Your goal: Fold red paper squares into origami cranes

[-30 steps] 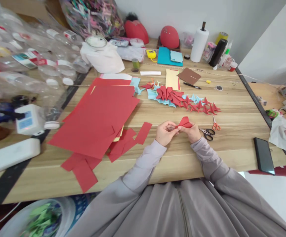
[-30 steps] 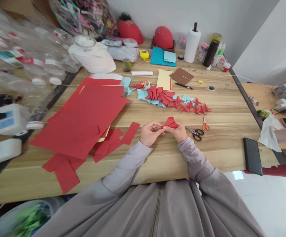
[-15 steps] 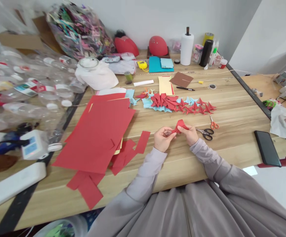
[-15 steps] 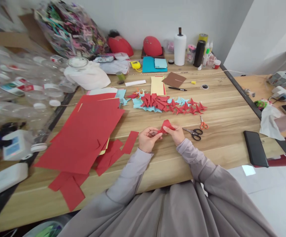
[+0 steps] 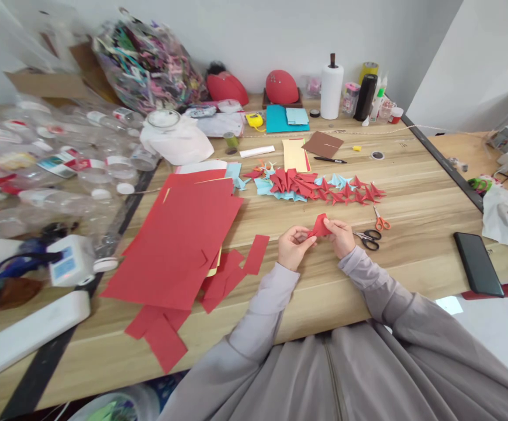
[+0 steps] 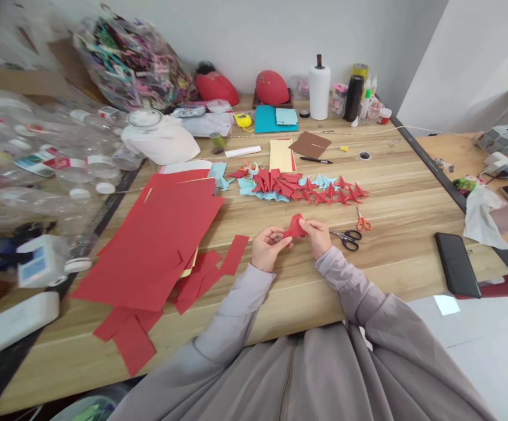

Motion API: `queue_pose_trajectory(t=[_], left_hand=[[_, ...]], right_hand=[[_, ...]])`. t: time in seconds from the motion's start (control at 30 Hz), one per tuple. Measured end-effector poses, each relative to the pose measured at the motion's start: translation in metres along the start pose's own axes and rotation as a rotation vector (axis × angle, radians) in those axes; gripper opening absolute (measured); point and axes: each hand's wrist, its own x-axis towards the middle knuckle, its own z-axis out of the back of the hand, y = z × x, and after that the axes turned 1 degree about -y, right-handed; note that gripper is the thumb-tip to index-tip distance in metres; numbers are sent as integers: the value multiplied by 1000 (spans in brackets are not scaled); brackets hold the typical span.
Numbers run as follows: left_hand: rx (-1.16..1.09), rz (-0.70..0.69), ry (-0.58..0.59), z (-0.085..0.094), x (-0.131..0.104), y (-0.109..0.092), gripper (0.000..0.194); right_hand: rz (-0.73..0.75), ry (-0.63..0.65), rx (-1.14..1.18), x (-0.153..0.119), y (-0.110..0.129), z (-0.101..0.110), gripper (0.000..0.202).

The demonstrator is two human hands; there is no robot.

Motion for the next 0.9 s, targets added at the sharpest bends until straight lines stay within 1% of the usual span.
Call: queue_pose_trajectory(t=[0.17,0.33,0.43,0.5,0.57,0.63,0.7,0.8,0.9], left_hand=[[36,-61,-11,0,3,5,34],[15,-30,-30,1,4,7,32],[7,-16,-16,2,4,6,33],[6,-9,-2,2,4,5,32],[7,-4,3,2,5,4,31],[10,3,16,2,5,3,32],[20,5,13,1,5,2,37],[35,7,-23,0,4,0,45],[33,17,-25,-1,3,0,43]], right_hand=[[60,26,-88,-2,-2,0,31],[99,54,-228,-7,-1,-1,28],[143,106,-334,-8,0,-2,30],[186,113,-356,-9,1,-3,34],[186,109,-358,-8,1,-2,35],[146,119,-328,-8,1,-2,34],[117,120,-288,-7,0,-1,34],[110,82,-257,-4,0,0,36],[98,39,-235,-2,-1,2,37]])
